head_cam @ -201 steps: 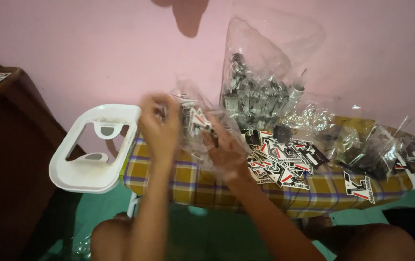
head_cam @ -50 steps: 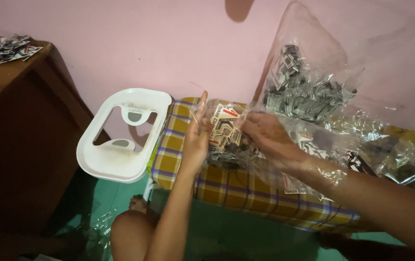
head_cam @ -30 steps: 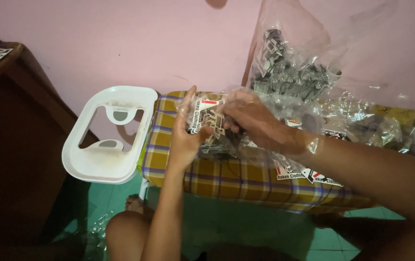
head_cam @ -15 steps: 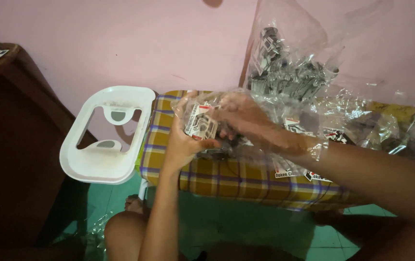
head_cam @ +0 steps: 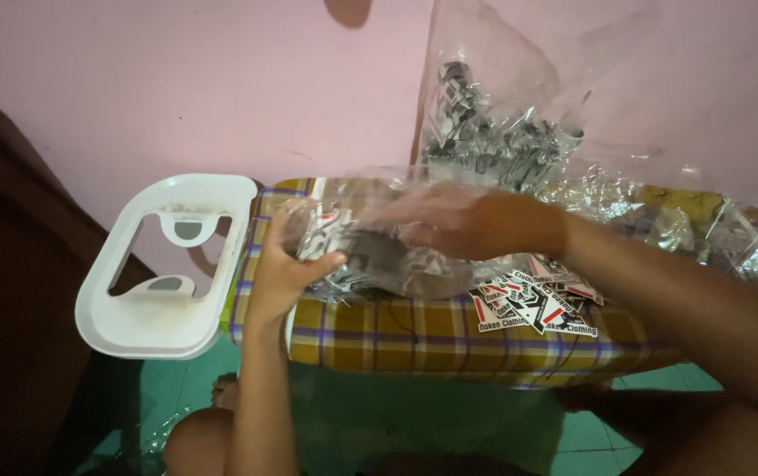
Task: The person sorts a pile of small rectangular stickers on a table, picking them up and placing them into clear plastic bags. They handle the stickers and bags by hand, organizing the items into separate packages.
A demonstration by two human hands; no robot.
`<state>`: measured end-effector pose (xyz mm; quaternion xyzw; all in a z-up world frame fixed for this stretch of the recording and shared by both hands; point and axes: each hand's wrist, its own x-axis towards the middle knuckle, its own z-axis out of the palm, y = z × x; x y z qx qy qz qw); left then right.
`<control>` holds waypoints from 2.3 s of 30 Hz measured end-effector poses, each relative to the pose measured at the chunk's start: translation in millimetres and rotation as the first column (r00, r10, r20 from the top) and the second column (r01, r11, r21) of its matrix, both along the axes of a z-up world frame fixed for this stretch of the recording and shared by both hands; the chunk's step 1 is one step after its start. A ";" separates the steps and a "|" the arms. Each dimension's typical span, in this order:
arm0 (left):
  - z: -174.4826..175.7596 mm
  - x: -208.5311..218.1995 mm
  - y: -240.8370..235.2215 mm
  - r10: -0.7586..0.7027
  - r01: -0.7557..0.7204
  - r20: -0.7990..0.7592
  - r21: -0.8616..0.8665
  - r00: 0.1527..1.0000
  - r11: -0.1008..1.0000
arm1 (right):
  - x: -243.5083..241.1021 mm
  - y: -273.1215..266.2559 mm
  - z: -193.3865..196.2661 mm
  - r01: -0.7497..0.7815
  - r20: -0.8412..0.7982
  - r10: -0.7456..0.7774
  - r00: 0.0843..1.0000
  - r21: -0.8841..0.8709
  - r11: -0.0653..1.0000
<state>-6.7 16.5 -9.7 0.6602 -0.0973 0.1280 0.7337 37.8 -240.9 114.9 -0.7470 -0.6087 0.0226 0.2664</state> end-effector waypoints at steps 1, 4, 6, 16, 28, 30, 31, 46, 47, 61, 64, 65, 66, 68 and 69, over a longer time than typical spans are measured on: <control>-3.6 1.8 2.1 0.000 0.002 0.029 -0.051 1.000 0.999 | -12.5 -7.4 18.2 0.126 -0.002 -0.126 0.992 -0.001 0.992; 12.5 -1.0 4.4 0.032 -0.036 -0.097 -0.032 0.995 0.999 | -39.3 -34.5 55.1 0.427 -0.010 -0.427 0.904 -0.011 0.904; 22.2 -4.9 2.8 0.073 -0.066 -0.248 0.038 0.966 0.997 | -40.7 -55.9 38.6 0.588 -0.012 -0.588 0.809 -0.026 0.809; -36.5 19.6 11.8 -0.002 0.013 0.046 -0.234 0.999 0.972 | -39.9 -54.2 -103.2 0.653 -0.638 -0.263 0.723 0.508 0.562; -20.6 13.9 21.9 0.141 -0.133 -0.017 -0.473 0.990 0.871 | -17.9 -48.7 -58.1 0.658 -0.550 -0.398 0.734 0.721 0.217; -16.6 13.4 15.3 0.167 -0.165 -0.040 -0.478 0.985 0.863 | -9.7 -62.7 -62.1 0.642 -0.520 -0.431 0.738 0.739 0.207; -12.5 12.6 9.4 0.228 -0.239 -0.088 -0.528 0.970 0.815 | -4.5 -71.8 -65.2 0.611 -0.502 -0.408 0.763 0.766 0.199; 11.4 12.8 -11.1 0.269 -0.310 -0.156 -0.560 0.950 0.769 | -20.1 -81.5 55.8 0.617 -0.470 -0.556 0.686 -0.029 0.786; 13.5 12.8 -12.2 0.257 -0.302 -0.160 -0.560 0.953 0.771 | -23.1 -78.6 62.8 0.606 -0.369 -0.620 0.693 -0.168 0.777; 25.2 4.5 -10.2 0.166 -0.331 -0.362 -0.459 0.917 0.825 | -3.0 -96.0 24.1 0.513 -0.835 0.157 0.527 0.460 0.724; 29.2 4.4 -8.6 0.186 -0.347 -0.361 -0.458 0.914 0.818 | -19.9 -77.0 5.2 0.523 -0.860 0.233 0.454 0.469 0.712; 25.9 3.6 -6.5 0.183 -0.319 -0.314 -0.467 0.932 0.825 | -35.1 -60.8 4.5 0.812 -0.935 -0.117 0.335 0.224 0.538; 26.4 3.1 -5.3 0.185 -0.323 -0.318 -0.465 0.930 0.824 | -34.2 -58.2 -13.3 0.812 -0.936 -0.116 0.331 0.221 0.540; 27.8 3.7 -3.1 0.186 -0.274 -0.235 -0.430 0.954 0.861 | -31.9 -53.4 -48.7 0.841 -0.916 0.231 0.330 0.396 0.369; 23.0 3.8 0.7 0.189 -0.277 -0.236 -0.428 0.953 0.860 | -34.2 -53.3 -53.7 0.840 -0.916 0.232 0.327 0.395 0.371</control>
